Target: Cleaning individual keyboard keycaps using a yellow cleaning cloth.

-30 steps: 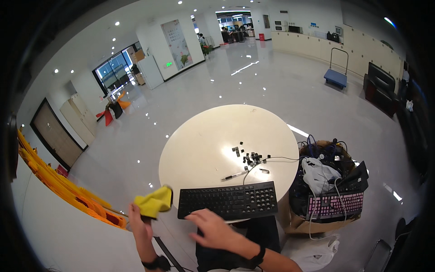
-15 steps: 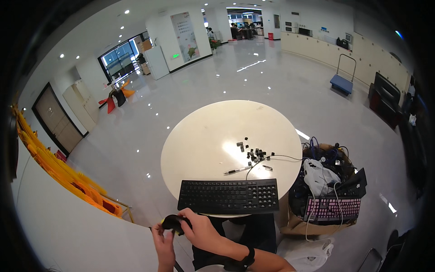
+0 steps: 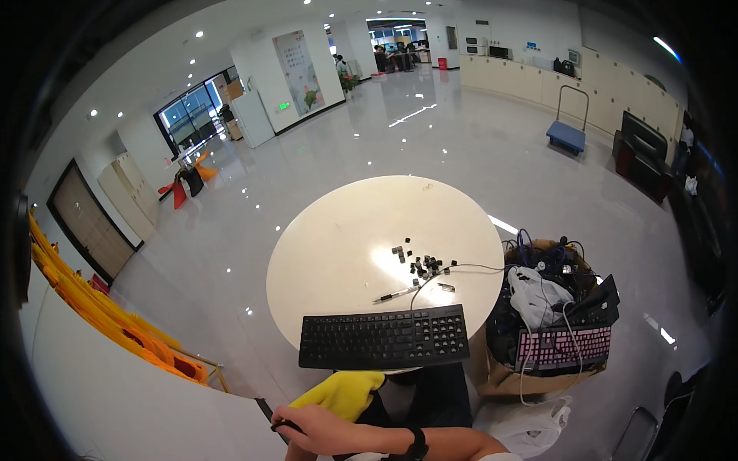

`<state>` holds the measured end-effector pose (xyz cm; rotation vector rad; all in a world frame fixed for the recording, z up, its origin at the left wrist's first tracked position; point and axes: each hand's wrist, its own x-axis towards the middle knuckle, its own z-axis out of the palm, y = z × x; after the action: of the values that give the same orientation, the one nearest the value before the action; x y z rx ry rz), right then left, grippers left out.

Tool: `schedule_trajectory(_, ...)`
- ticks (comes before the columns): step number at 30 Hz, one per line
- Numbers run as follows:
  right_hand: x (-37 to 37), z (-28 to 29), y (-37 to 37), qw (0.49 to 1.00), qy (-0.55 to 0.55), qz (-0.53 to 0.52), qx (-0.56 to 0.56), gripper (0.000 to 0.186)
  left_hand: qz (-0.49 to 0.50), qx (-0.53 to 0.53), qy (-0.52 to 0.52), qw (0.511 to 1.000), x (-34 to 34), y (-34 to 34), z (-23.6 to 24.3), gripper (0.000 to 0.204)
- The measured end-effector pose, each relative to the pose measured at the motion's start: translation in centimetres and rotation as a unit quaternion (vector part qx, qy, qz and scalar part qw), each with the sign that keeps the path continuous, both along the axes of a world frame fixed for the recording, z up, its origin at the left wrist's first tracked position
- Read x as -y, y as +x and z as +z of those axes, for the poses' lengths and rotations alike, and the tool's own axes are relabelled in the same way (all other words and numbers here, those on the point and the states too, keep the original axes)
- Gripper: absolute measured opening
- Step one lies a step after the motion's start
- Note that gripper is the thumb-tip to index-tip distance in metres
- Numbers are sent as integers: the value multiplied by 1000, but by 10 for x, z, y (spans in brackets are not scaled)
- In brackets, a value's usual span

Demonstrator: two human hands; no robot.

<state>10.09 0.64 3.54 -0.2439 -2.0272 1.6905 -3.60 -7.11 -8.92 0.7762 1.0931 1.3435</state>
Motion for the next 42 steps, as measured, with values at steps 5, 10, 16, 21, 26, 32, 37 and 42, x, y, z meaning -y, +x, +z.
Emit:
schedule_trajectory(5, -6, 9, 18, 997, -3, 80, 13, 26, 1, 8, 5, 1000, -22, 11, 22, 58)
schedule_trajectory(10, -19, 41, 40, 975, -12, 199, 99, 44, 7, 17, 19, 1000, -39, 19, 34, 60)
schedule_trajectory(16, -81, 48, 96, 987, -13, 140, 74, 41, 31, 39, 15, 999, -38, 4, 46, 62)
schedule_trajectory(21, -107, 35, 115, 985, -58, -140, 86, 33, 14, 50, 0, 999, -29, 4, 42, 63)
schedule_trajectory(26, -90, 7, 91, 969, 4, -198, 145, 92, -12, 53, -21, 998, -12, 6, 33, 64)
schedule_trajectory(32, -93, -52, 82, 928, -271, -32, 252, 71, -130, -457, 108, 873, -10, -23, 53, 68)
schedule_trajectory(37, -82, -30, 89, 919, -311, 42, 238, 50, -57, -596, 184, 780, -8, -30, 91, 41)
schedule_trajectory(42, -57, 9, 92, 886, -456, 30, -80, 17, 78, 39, -117, 989, 13, -17, 70, 51)
